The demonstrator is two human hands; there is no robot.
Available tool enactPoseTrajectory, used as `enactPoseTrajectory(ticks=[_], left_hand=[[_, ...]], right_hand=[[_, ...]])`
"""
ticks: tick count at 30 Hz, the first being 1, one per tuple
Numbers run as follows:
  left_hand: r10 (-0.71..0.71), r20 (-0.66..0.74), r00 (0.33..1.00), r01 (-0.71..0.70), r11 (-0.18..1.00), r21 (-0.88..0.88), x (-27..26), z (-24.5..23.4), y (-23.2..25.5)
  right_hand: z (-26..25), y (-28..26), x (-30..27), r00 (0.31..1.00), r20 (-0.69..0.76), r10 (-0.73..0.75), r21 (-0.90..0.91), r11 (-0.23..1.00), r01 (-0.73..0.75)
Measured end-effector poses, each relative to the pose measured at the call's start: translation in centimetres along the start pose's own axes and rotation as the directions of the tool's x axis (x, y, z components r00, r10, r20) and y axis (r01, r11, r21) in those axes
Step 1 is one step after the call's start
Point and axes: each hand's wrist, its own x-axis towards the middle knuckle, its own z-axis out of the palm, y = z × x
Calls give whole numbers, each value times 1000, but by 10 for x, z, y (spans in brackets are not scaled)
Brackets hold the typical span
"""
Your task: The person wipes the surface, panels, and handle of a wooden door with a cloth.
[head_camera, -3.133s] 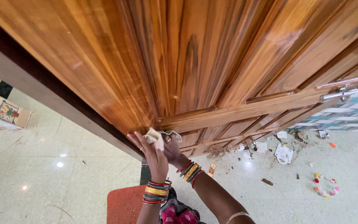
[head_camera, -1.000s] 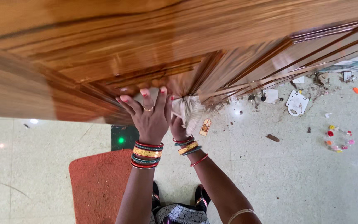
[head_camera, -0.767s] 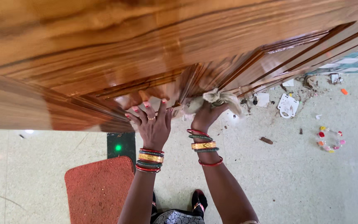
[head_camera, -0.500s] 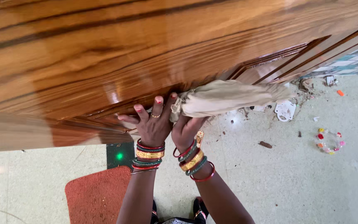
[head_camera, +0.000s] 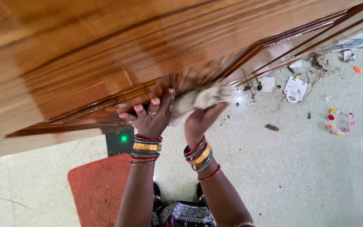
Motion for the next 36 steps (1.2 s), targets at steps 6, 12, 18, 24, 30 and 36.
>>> enactPoseTrajectory(ticks=[6,12,18,24,30,36], left_hand=[[-2,-40,999,3,1000,17,18,4,4],[-22,-64,998,24,999,22,19,6,12],[-71,-18,997,70,996,-46,12,1,27],[-2,-18,1000,-1,983,-182,41,-27,40],[138,-59,989,-147,967,-209,131,-60,77],[78,-138,987,-89,993,-73,172,-65,97]], right_hand=[[15,13,61,979,-202,15,-314,946,-79],[-4,-68,78,994,37,105,2,994,-105],[1,-84,128,942,-79,-326,-72,944,321],[-3,-58,85,989,-53,-137,-209,970,123],[-42,-82,171,935,-29,-353,-327,887,325],[-47,-76,211,955,-199,-220,-536,840,82]])
